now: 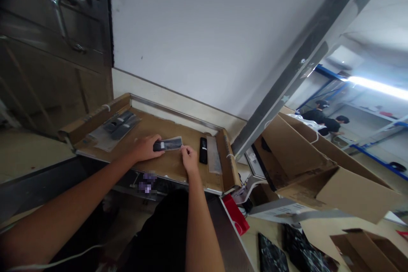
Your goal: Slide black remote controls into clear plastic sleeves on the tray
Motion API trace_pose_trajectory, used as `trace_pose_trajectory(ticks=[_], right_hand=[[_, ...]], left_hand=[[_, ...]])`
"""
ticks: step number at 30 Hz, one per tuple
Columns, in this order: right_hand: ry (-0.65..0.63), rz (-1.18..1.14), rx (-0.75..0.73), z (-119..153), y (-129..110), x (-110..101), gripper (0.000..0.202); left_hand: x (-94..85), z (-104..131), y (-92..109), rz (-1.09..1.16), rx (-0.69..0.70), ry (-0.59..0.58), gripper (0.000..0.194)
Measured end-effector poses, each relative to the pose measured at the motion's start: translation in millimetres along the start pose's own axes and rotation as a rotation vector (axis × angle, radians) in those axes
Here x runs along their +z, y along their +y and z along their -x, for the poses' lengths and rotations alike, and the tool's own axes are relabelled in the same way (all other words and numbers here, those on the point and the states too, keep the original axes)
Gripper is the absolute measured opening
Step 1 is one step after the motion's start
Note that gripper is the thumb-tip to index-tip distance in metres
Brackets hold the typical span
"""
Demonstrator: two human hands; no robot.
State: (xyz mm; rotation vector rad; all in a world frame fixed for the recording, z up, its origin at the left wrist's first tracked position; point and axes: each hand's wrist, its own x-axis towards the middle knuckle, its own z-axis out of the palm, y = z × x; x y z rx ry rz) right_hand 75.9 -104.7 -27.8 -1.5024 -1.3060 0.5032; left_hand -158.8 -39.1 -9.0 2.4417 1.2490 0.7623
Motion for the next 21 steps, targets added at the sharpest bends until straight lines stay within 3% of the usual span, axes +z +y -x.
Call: trace_pose_trajectory(ticks=[5, 7, 10, 13, 16, 21], right_hand=[[0.120, 0.055, -0.066, -16, -27, -3, 0.034], [0.119, 0.108, -0.185, -25, -53, -3, 0.033], [0.014, 0.194, -0.404, -38, -102, -1, 0.030], [0.031, 0.214, -0.496, -50, -141, 0, 0.027], [0.053, 0.175, -0.471, -62, -162, 0, 0.028], [0.122, -0.064, -0.243, -80, -183, -14, 0.027]], left_hand=[[5.6, -5, -6, 0.018, 0.041, 0.013, 0.039], [9.6, -7, -10, 0.026, 0.067, 0.036, 0.037], [14.3, -8, -15, 0.056, 0.060, 0.068, 0.036], [13.8, -7, -15, 0.076, -0.004, 0.077, 0.037], [9.5, -5, -11, 0.100, -0.055, 0.075, 0.037], [5.2, -4, -10, 0.113, -0.097, 0.040, 0.027]])
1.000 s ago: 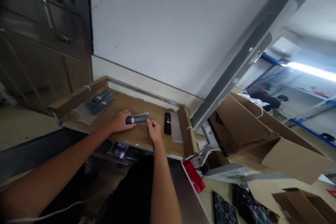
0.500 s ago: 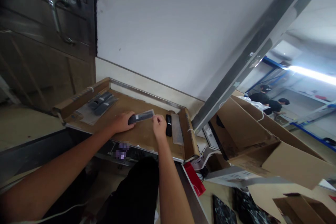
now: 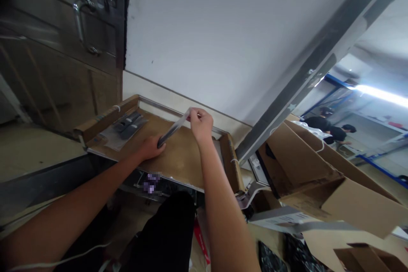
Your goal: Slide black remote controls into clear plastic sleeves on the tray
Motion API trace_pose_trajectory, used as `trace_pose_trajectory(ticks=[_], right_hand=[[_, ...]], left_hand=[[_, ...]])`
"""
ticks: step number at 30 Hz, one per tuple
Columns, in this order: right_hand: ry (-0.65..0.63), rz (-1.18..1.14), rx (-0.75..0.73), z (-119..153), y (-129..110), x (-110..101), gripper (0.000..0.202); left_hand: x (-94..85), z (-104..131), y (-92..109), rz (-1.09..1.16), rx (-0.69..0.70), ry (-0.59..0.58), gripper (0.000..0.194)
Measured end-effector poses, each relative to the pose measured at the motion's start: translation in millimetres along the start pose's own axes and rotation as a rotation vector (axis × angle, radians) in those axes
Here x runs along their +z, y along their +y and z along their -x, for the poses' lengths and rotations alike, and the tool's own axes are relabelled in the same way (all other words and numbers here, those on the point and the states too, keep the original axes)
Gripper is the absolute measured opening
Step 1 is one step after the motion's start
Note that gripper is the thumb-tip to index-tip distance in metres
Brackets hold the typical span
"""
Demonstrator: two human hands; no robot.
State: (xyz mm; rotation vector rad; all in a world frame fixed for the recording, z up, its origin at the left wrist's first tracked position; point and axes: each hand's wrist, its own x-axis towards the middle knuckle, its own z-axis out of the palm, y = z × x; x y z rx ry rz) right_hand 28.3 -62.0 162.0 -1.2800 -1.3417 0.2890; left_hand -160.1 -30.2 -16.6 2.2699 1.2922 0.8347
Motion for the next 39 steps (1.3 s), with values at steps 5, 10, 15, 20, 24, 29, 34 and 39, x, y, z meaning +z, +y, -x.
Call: trace_pose_trajectory(ticks=[5, 10, 15, 20, 24, 29, 34, 39], right_hand=[[0.251, -0.206, 0.058, -28, -24, -51, 0.016], [0.363, -0.238, 0.299, -39, -1, -100, 0.006], [-0.075, 0.252, 0.684, 4, 67, -93, 0.008], [-0.221, 0.478, 0.690, 38, 108, -64, 0.005], [-0.228, 0.674, 0.430, 28, 103, -39, 0.038], [-0.254, 0.966, 0.372, 61, 104, 25, 0.075], [-0.373, 1.035, 0.480, 109, 127, 72, 0.089], [-0.639, 0.931, 0.197, 96, 132, 56, 0.086]], left_hand=[[-1.4, -1, -3, 0.005, -0.008, 0.005, 0.033], [-5.7, -5, -4, -0.080, -0.184, 0.081, 0.033], [-6.4, -14, -15, -0.029, -0.381, 0.257, 0.023], [-6.2, -18, -22, 0.026, -0.406, 0.313, 0.020], [-4.6, -19, -23, 0.026, -0.393, 0.299, 0.019], [-1.5, -21, -26, 0.002, -0.378, 0.300, 0.019], [-4.1, -19, -24, 0.017, -0.363, 0.286, 0.017], [-8.7, -17, -20, 0.010, -0.374, 0.277, 0.015]])
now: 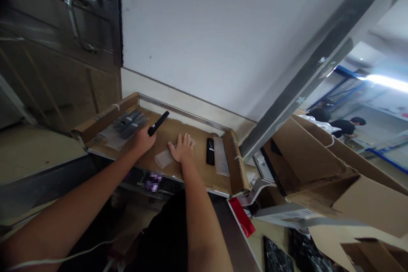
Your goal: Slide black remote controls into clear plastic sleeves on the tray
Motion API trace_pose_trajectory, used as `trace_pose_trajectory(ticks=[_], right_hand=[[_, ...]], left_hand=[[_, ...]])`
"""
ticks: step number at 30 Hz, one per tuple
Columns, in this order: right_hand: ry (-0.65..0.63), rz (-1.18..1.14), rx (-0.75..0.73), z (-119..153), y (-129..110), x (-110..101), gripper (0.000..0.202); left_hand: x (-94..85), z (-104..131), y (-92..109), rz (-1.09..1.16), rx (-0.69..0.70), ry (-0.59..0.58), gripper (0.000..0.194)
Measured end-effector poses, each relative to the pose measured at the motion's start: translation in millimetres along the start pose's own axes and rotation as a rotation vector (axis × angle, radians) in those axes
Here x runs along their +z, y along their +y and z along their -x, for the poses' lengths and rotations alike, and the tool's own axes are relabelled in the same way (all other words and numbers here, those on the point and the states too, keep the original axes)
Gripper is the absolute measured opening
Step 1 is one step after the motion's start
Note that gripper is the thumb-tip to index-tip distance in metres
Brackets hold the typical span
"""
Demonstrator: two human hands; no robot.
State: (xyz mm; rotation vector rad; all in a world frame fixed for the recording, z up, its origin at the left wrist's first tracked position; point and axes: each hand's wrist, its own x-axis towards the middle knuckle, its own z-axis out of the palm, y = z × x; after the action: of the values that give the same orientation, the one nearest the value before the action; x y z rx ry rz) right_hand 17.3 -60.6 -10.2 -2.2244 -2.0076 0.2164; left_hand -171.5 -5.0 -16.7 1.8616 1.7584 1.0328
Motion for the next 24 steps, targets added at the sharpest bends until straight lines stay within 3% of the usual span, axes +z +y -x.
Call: trace_pose_trajectory(ticks=[3, 5, 7, 9, 12, 15, 18, 21, 24], right_hand=[[0.013, 0.037, -0.327, 4, 14, -18, 0.077], [0.095, 0.051, -0.394, 6, 18, -29, 0.069], [0.200, 0.042, -0.265, 4, 17, -37, 0.069], [0.258, 0.006, -0.046, -2, 11, -39, 0.071], [0.196, -0.058, 0.157, -9, -3, -29, 0.074], [0.083, -0.069, 0.181, -8, -16, -6, 0.082], [0.071, -0.054, 0.225, -2, -22, 10, 0.088], [0.052, -0.064, 0.248, -1, -22, 9, 0.093], [0.019, -0.088, 0.235, -4, -20, -4, 0.096]], left_hand=[[-0.2, 0, 0, 0.028, -0.009, -0.016, 0.015], [1.2, 0, -1, 0.052, 0.002, -0.024, 0.017], [3.2, -2, -1, 0.063, 0.013, -0.038, 0.020], [4.9, -3, -2, 0.059, 0.015, -0.048, 0.022], [5.7, -4, -2, 0.056, 0.018, -0.046, 0.020], [4.8, -3, -3, 0.061, 0.015, -0.047, 0.018], [4.4, -2, -4, 0.058, 0.026, -0.052, 0.017], [4.5, -2, -4, 0.051, 0.030, -0.054, 0.015], [4.2, -2, -3, 0.068, 0.027, -0.066, 0.016]])
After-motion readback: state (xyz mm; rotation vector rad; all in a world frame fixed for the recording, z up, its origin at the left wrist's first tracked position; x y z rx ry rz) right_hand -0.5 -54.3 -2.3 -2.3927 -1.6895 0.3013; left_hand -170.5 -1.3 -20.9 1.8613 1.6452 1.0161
